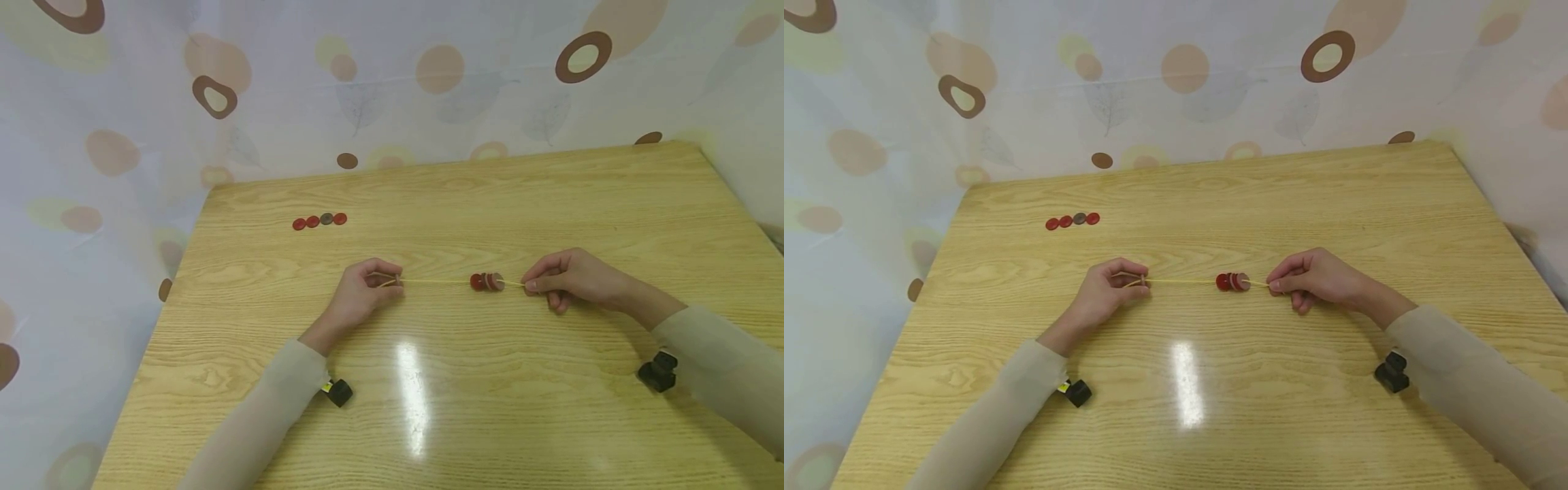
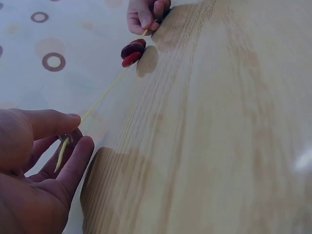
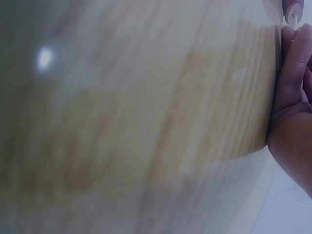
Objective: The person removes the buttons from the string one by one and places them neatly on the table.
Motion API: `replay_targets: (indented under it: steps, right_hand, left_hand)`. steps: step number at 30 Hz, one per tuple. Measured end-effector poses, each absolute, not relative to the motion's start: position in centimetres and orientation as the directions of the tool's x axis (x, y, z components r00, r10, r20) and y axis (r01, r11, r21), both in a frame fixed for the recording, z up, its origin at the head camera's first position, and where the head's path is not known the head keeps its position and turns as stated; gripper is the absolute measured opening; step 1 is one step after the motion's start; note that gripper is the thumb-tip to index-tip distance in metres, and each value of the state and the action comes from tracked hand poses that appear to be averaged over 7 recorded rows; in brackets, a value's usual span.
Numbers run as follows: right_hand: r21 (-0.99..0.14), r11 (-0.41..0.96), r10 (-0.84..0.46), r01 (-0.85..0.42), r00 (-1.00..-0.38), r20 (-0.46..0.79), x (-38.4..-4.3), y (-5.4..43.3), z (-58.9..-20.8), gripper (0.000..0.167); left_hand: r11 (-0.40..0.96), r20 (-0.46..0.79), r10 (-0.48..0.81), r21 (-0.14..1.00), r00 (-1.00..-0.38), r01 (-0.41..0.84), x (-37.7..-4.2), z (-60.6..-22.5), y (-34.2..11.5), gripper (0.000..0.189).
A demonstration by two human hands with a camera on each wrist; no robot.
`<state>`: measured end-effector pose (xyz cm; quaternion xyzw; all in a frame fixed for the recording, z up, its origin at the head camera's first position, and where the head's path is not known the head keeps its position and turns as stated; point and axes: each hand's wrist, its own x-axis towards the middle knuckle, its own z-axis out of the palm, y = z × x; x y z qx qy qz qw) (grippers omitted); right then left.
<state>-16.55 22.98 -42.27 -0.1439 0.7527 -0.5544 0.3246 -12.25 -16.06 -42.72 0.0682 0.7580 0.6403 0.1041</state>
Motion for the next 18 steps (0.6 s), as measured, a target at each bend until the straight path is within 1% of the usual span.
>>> replay_targets:
  steps: [8, 18]
  right_hand:
    - [-0.928, 0.345, -0.582, 0.139, -0.745, -0.328, -16.67, 23.1, -42.43, 0.031]
    - [-0.921, 0.357, -0.565, 0.156, -0.749, -0.346, -16.51, 22.97, -42.11, 0.032]
  left_hand:
    - [0.157, -0.071, 0.229, 0.987, -0.971, -0.035, -12.2, -42.83, -16.61, 0.03]
    - [0.177, -0.086, 0.22, 0.983, -0.972, -0.047, -11.95, -42.43, -17.06, 0.031]
